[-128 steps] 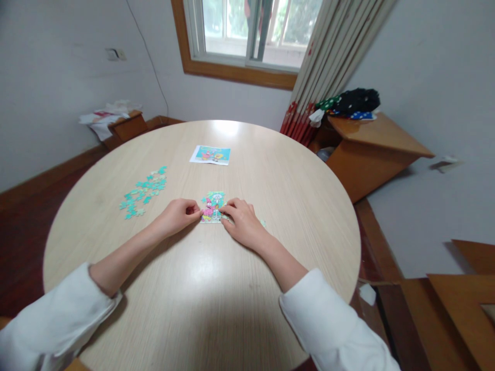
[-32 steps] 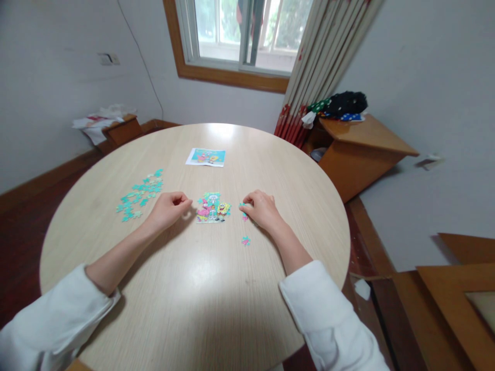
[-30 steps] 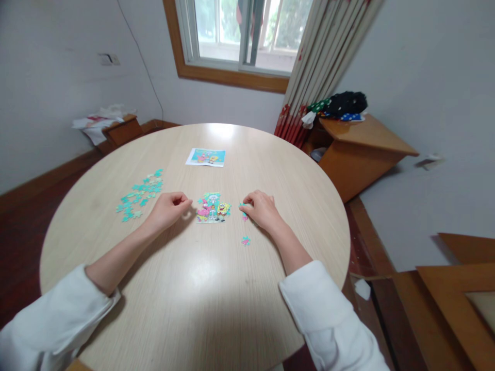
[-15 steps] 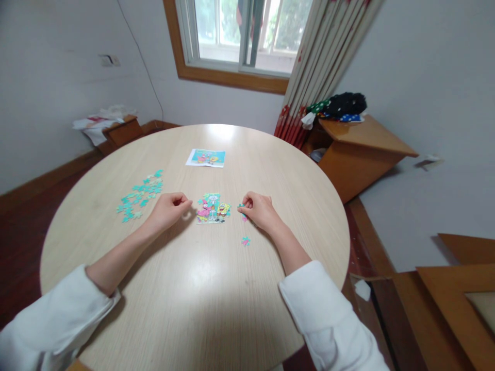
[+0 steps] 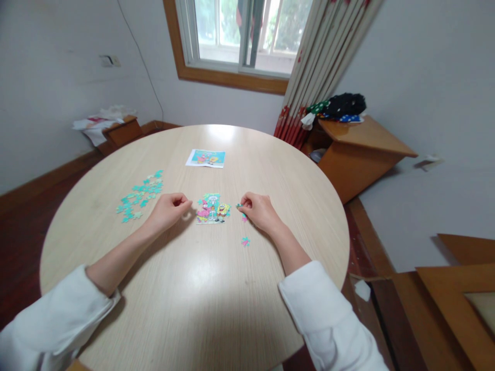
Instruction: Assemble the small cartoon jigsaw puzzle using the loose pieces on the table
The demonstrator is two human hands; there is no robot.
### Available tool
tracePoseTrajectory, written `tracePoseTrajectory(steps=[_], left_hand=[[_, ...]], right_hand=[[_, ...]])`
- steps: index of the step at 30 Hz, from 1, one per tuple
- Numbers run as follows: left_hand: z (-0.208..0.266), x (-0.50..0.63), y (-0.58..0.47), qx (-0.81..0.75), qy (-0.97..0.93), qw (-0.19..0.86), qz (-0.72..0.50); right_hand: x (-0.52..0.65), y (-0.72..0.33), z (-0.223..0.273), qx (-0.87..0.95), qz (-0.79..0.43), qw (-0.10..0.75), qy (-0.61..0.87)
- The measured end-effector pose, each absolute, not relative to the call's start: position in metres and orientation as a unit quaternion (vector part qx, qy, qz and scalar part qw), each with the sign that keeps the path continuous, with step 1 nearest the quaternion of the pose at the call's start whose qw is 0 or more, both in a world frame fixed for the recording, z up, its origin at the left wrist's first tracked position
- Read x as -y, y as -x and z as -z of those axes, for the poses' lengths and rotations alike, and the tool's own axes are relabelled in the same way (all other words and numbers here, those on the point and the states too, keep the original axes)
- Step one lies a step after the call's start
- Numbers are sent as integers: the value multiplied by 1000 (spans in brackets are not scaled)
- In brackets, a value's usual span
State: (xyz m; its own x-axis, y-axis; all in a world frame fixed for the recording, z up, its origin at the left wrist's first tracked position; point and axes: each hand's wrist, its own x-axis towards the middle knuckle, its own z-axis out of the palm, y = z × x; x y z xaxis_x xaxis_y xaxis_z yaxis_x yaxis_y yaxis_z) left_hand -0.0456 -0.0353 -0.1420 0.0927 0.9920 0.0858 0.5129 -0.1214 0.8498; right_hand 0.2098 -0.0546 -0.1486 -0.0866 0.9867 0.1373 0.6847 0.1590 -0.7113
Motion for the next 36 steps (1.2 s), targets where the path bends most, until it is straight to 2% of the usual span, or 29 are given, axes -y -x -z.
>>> tracePoseTrajectory(steps=[5,10,21,27,36], left_hand=[[140,37,44,-572,-656,337,-359],[143,36,45,-568,-663,329,-360],[144,45,39,-489,-733,282,-381],[144,54,33,-442,-780,237,-375],[150,58,31,-357,-830,173,-392]], right_hand=[[56,-209,146,697,-223,317,603],[57,-206,143,677,-217,367,600],[63,-180,144,629,-328,460,533],[68,-171,145,621,-386,465,499],[72,-165,146,633,-408,457,473]])
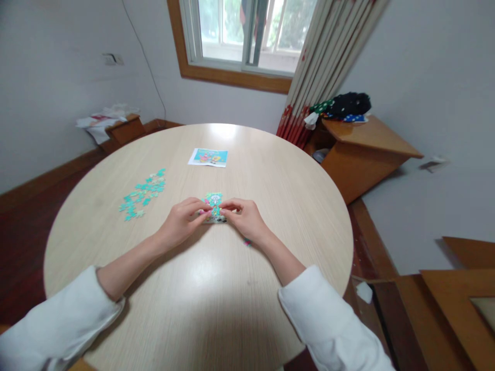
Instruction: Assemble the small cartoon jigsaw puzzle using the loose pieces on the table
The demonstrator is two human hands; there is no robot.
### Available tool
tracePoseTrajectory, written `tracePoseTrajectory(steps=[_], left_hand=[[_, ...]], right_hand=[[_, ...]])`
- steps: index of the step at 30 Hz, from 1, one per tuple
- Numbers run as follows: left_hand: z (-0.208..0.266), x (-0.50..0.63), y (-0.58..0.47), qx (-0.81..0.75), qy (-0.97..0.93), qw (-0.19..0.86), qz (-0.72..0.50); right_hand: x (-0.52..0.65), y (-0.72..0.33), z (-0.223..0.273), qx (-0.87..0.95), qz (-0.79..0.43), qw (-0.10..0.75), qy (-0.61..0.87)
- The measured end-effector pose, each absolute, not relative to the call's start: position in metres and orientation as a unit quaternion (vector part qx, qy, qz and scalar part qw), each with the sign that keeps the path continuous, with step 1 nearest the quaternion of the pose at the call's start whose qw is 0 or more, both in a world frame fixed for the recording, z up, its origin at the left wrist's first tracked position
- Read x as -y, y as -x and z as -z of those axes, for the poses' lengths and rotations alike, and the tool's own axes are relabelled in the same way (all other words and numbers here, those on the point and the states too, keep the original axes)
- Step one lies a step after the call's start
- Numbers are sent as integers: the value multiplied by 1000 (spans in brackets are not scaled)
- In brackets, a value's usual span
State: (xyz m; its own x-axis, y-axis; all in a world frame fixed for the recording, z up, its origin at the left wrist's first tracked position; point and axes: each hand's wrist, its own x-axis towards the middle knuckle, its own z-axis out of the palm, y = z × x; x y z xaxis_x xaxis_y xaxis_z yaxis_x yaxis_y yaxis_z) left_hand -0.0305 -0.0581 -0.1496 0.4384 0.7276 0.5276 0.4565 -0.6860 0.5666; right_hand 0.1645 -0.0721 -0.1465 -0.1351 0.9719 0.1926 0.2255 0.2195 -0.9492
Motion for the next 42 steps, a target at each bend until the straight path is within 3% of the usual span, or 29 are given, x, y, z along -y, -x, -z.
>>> tracePoseTrajectory(steps=[16,32,42], left_hand=[[149,58,31,-330,-841,150,-402],[147,57,32,-334,-834,134,-419],[148,57,32,-335,-835,175,-399]], right_hand=[[71,-164,149,647,-404,453,461],[74,-165,145,688,-321,439,480],[75,-165,146,715,-292,424,473]])
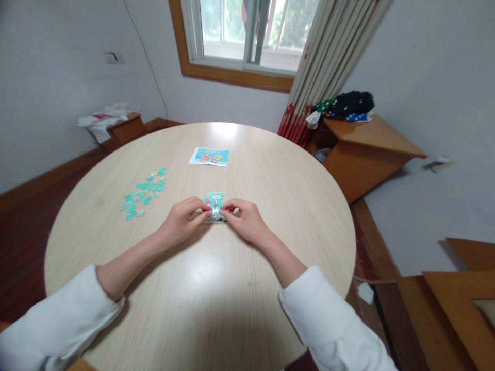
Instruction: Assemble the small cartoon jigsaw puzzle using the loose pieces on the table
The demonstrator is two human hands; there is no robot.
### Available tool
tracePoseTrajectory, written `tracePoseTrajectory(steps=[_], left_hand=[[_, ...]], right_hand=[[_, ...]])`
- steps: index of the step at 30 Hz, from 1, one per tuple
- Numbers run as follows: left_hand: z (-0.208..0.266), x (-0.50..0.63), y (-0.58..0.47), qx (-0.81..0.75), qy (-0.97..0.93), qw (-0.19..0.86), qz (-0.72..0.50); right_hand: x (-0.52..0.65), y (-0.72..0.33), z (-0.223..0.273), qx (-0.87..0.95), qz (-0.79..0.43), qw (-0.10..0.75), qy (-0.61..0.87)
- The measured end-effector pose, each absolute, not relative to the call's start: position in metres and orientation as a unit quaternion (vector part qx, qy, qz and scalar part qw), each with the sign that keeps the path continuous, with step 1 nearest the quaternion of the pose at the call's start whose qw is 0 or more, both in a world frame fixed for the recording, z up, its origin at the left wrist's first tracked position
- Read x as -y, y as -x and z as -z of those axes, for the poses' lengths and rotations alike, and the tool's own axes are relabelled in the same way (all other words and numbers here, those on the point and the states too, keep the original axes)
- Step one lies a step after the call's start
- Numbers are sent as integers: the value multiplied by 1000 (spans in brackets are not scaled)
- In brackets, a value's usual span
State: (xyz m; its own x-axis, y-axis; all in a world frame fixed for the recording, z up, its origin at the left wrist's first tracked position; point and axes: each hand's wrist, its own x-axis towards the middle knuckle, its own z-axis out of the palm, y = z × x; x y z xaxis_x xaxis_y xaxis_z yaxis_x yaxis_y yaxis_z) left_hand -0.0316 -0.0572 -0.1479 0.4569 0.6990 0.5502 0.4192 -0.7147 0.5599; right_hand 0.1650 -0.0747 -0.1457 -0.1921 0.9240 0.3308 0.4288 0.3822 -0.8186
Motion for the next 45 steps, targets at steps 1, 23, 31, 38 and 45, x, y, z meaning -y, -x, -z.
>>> tracePoseTrajectory(steps=[1,23,31,38,45], left_hand=[[148,57,32,-334,-836,177,-398],[149,57,31,-326,-833,179,-409],[149,57,31,-331,-837,191,-392],[149,58,31,-338,-832,205,-388],[148,57,30,-342,-823,214,-401]], right_hand=[[75,-165,146,718,-288,422,472],[76,-166,145,730,-286,411,465],[77,-166,144,740,-282,398,464],[76,-165,145,742,-282,393,464],[76,-164,144,727,-299,406,467]])
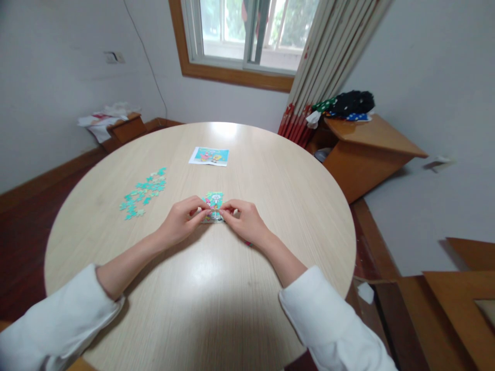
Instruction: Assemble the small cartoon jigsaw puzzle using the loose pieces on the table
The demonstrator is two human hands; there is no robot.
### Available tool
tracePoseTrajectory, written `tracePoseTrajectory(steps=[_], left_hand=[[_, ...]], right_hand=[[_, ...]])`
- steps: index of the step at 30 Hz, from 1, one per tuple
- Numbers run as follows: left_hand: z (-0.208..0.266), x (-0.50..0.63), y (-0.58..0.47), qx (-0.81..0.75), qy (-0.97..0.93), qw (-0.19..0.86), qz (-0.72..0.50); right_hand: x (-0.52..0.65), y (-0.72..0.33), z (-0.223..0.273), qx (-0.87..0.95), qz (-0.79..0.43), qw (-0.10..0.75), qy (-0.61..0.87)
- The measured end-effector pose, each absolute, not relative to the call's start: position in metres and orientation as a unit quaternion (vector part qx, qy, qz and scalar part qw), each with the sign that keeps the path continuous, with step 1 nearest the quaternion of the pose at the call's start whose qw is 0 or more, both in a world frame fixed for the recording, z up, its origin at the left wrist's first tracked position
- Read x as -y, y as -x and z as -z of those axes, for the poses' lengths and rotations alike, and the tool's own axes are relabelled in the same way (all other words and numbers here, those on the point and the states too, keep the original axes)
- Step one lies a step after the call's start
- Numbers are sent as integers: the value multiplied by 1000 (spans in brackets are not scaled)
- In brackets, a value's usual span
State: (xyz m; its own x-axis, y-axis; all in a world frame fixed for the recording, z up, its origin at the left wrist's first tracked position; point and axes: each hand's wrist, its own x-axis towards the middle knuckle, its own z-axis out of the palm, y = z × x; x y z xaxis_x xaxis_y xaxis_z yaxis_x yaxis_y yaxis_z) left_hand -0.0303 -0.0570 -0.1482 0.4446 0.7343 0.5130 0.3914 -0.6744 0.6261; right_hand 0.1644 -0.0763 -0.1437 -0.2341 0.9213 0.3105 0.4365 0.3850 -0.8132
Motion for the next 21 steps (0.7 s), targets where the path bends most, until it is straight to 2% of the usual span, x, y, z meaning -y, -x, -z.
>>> tracePoseTrajectory(steps=[15,21], left_hand=[[149,56,30,-340,-822,209,-406],[148,57,30,-365,-805,277,-378]], right_hand=[[77,-164,143,723,-291,415,468],[80,-163,139,721,-286,425,467]])
